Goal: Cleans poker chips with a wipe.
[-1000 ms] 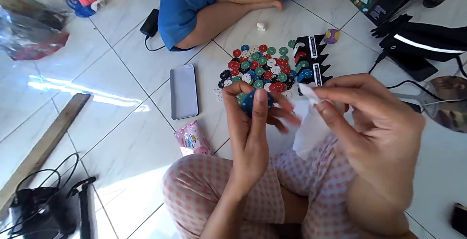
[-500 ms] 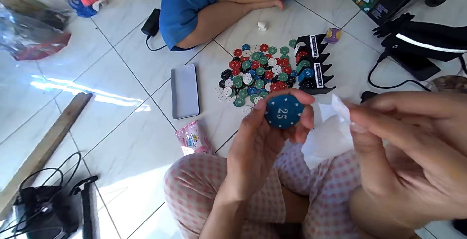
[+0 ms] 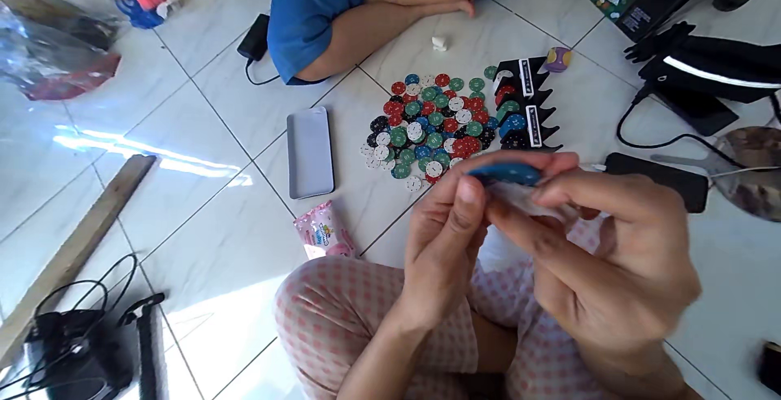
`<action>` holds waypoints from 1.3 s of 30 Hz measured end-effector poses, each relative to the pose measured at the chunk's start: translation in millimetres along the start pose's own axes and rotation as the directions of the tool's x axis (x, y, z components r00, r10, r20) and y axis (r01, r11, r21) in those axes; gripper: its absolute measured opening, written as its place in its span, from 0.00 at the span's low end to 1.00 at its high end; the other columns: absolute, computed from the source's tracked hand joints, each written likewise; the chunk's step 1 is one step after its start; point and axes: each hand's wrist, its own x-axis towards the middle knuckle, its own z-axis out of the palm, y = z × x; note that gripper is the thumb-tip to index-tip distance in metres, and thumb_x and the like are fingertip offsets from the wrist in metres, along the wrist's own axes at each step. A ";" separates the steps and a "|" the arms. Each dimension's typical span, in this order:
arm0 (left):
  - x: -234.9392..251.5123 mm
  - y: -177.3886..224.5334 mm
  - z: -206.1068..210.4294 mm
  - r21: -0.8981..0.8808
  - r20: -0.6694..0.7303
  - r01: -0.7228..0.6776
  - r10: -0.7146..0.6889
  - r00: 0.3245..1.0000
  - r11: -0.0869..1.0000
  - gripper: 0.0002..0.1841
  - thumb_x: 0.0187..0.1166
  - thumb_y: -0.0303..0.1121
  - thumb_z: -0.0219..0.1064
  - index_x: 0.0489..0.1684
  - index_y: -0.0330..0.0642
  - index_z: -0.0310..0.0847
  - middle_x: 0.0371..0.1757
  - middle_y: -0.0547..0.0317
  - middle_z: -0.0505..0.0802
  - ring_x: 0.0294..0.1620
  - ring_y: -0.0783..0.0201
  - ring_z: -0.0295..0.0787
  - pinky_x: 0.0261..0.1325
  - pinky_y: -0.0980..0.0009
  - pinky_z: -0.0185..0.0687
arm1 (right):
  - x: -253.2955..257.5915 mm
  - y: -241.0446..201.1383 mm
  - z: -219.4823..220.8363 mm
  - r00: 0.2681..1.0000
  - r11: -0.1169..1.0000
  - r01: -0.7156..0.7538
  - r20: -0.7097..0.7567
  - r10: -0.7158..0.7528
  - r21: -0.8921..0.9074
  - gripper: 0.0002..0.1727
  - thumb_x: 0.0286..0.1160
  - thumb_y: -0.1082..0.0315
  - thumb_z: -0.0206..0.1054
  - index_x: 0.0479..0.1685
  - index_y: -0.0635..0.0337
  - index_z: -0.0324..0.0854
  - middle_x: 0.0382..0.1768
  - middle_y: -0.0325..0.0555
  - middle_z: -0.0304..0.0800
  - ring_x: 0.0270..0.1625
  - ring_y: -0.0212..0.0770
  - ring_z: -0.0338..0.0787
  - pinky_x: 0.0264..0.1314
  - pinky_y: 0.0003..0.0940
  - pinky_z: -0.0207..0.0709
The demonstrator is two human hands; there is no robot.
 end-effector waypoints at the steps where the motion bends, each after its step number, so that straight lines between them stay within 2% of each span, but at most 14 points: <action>1: 0.2 -0.9 1.0 0.011 -0.022 -0.007 0.007 1.000 1.000 0.18 0.90 0.46 0.53 0.63 0.50 0.86 0.55 0.68 0.94 0.56 0.78 0.90 0.60 0.81 0.84 | -0.7 0.4 1.5 1.000 1.000 0.003 -0.011 -0.003 -0.021 0.08 0.81 0.73 0.64 0.51 0.54 0.87 0.48 0.43 0.79 0.52 0.31 0.78 0.57 0.22 0.67; 4: -0.5 0.9 2.6 0.054 -0.027 -0.016 0.017 0.999 0.998 0.22 0.94 0.45 0.47 0.73 0.49 0.82 0.64 0.64 0.93 0.65 0.73 0.89 0.70 0.75 0.82 | -1.0 1.4 4.3 1.000 0.999 -0.001 0.000 0.001 -0.054 0.12 0.83 0.73 0.61 0.57 0.52 0.86 0.50 0.45 0.77 0.52 0.32 0.76 0.56 0.24 0.65; 7: -3.2 0.7 5.4 0.165 -0.115 -0.052 0.071 0.991 0.985 0.20 0.94 0.46 0.47 0.60 0.58 0.88 0.61 0.73 0.94 0.64 0.79 0.88 0.68 0.78 0.81 | -0.6 1.5 8.3 1.000 0.998 -0.013 0.021 0.014 -0.068 0.16 0.84 0.74 0.60 0.63 0.50 0.85 0.51 0.47 0.76 0.51 0.35 0.76 0.56 0.26 0.65; 8: -3.9 1.1 4.3 0.182 -0.117 -0.059 0.081 0.990 0.981 0.19 0.94 0.46 0.47 0.60 0.59 0.89 0.63 0.74 0.93 0.66 0.79 0.87 0.70 0.78 0.80 | -0.5 1.4 9.2 1.000 0.997 -0.016 0.023 0.018 -0.070 0.16 0.84 0.74 0.60 0.64 0.49 0.85 0.51 0.47 0.76 0.51 0.35 0.76 0.55 0.26 0.65; 11: -4.4 1.3 1.7 0.199 -0.045 -0.070 0.080 0.996 0.978 0.22 0.95 0.44 0.43 0.72 0.52 0.82 0.74 0.65 0.88 0.77 0.69 0.81 0.79 0.70 0.75 | -0.2 1.0 9.4 0.999 0.996 -0.037 0.020 0.039 -0.085 0.19 0.84 0.75 0.59 0.66 0.48 0.85 0.51 0.47 0.77 0.51 0.35 0.76 0.55 0.27 0.64; 12: -4.6 0.5 2.9 0.202 -0.044 -0.069 0.079 0.996 0.977 0.22 0.95 0.44 0.44 0.71 0.52 0.83 0.75 0.64 0.88 0.77 0.68 0.81 0.79 0.69 0.75 | 0.1 1.0 9.0 0.999 0.995 -0.049 0.008 0.050 -0.092 0.19 0.84 0.75 0.59 0.67 0.48 0.85 0.51 0.48 0.76 0.51 0.35 0.76 0.55 0.26 0.64; 14: -5.5 -1.6 6.0 0.172 -0.059 -0.060 0.071 0.996 0.983 0.21 0.94 0.45 0.46 0.68 0.53 0.85 0.71 0.67 0.90 0.75 0.71 0.83 0.77 0.72 0.77 | 1.3 0.9 7.9 0.997 0.991 -0.075 -0.019 0.073 -0.113 0.20 0.83 0.75 0.59 0.68 0.50 0.85 0.51 0.48 0.76 0.50 0.34 0.75 0.53 0.25 0.63; 16: -4.9 -2.6 6.8 0.088 -0.022 -0.049 0.051 0.998 0.995 0.23 0.94 0.43 0.45 0.77 0.47 0.78 0.76 0.60 0.87 0.78 0.66 0.80 0.80 0.68 0.74 | 2.2 1.3 6.3 0.995 0.986 -0.094 -0.038 0.090 -0.138 0.21 0.82 0.75 0.58 0.70 0.50 0.84 0.50 0.49 0.75 0.49 0.35 0.74 0.52 0.24 0.63; 22: -2.8 -0.4 7.9 -0.063 -0.076 -0.025 0.020 0.997 0.998 0.24 0.95 0.39 0.43 0.83 0.43 0.71 0.79 0.56 0.83 0.79 0.63 0.80 0.81 0.67 0.74 | 1.7 -0.7 -0.8 0.995 0.989 -0.098 -0.017 0.097 -0.107 0.18 0.81 0.75 0.59 0.64 0.53 0.86 0.47 0.49 0.78 0.48 0.35 0.75 0.51 0.25 0.63; 28: -5.7 -7.5 7.5 0.047 -0.140 -0.022 0.028 0.990 0.999 0.20 0.93 0.42 0.46 0.66 0.52 0.84 0.73 0.61 0.89 0.75 0.66 0.83 0.76 0.69 0.78 | -0.9 -2.6 3.4 0.996 0.994 -0.073 0.044 0.077 -0.087 0.19 0.83 0.75 0.59 0.65 0.47 0.87 0.50 0.47 0.79 0.48 0.36 0.76 0.52 0.28 0.64; 30: -5.9 -7.4 9.5 0.087 -0.140 -0.029 0.041 0.989 0.996 0.18 0.93 0.43 0.48 0.63 0.53 0.86 0.65 0.66 0.93 0.69 0.71 0.87 0.73 0.71 0.81 | 0.7 -0.9 4.6 0.995 0.990 -0.092 0.030 0.096 -0.108 0.21 0.82 0.75 0.58 0.68 0.47 0.86 0.49 0.49 0.79 0.48 0.37 0.77 0.52 0.29 0.64; 32: -6.7 -7.9 8.1 0.153 -0.072 -0.052 0.064 0.995 0.987 0.21 0.95 0.43 0.45 0.69 0.51 0.83 0.72 0.65 0.89 0.74 0.69 0.84 0.77 0.69 0.78 | 2.6 0.3 3.9 0.993 0.983 -0.116 0.020 0.120 -0.144 0.24 0.83 0.75 0.56 0.73 0.47 0.83 0.51 0.50 0.78 0.49 0.38 0.76 0.51 0.29 0.64; 34: -7.7 -9.4 9.2 0.203 -0.094 -0.085 0.106 0.990 0.975 0.20 0.94 0.45 0.47 0.66 0.54 0.86 0.67 0.69 0.91 0.71 0.72 0.85 0.74 0.71 0.79 | 4.3 0.2 2.4 0.990 0.975 -0.137 0.009 0.141 -0.173 0.24 0.84 0.76 0.56 0.75 0.50 0.82 0.51 0.52 0.79 0.49 0.39 0.76 0.50 0.31 0.63; 39: -6.9 -6.6 10.5 0.146 -0.103 -0.100 0.116 0.988 0.984 0.22 0.95 0.42 0.44 0.76 0.48 0.78 0.77 0.63 0.85 0.76 0.68 0.82 0.78 0.69 0.76 | 3.5 -5.0 -2.0 0.988 0.972 -0.155 -0.009 0.156 -0.178 0.21 0.81 0.77 0.57 0.70 0.57 0.85 0.46 0.52 0.80 0.46 0.37 0.75 0.49 0.29 0.62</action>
